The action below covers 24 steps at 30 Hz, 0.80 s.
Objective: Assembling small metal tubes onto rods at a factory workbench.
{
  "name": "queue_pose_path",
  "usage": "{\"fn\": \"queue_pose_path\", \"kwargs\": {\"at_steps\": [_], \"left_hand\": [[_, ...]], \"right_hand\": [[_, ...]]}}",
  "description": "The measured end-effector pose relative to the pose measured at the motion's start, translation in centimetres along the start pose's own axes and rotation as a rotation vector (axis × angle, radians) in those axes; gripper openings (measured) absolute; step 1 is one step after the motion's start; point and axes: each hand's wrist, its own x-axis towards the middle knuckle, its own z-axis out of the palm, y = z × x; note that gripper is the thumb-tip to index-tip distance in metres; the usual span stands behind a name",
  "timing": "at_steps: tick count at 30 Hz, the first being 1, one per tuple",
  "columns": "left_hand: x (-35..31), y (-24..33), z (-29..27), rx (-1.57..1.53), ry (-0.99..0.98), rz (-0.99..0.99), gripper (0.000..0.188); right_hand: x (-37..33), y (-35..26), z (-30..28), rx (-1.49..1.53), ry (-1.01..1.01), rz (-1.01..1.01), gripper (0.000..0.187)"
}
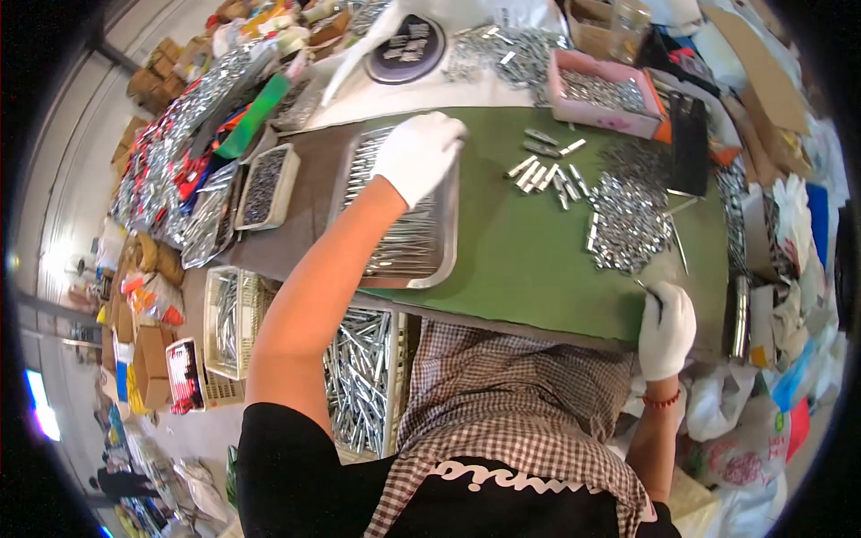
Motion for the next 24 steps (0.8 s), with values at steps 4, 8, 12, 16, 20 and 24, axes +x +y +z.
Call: {"fn": "queue_pose_path", "kwargs": {"at_steps": [4,8,12,16,20,24], "left_hand": [[2.6,5.4,2.5,-0.082,-0.072,0.086,0.021],[3.6,5.8,2.9,0.017,-0.233,-0.049,0.024],[3.0,7.3,1.7,0.115,0.002,0.023,0.016],[1.4,14.6,-0.1,0.142,-0.113,0.349,0.007],[-2.3,21.1,1.7,-0.220,-0.217,0.399,0.013],[-4.4,21.7,4.4,-0.411,-0.051,0.199,0.017]], "right_hand": [[0.3,-0.4,-0.3,0.005,0.012,-0.011,0.015],[0.4,-0.6,-0.8,0.101,0.013,-0.029,0.019],[-0.2,-0.9,-1.1,0.049,0.003,-0.076,0.019],[-0.8,-0.8,-1.5,0.003,-0.057,-0.082,0.019],[-0.6,-1.4,-1.6,-0.014,-0.060,-0.095,0.019],[-0.5,-1.4,-1.7,-0.009,-0.064,-0.099,0.019]]}}
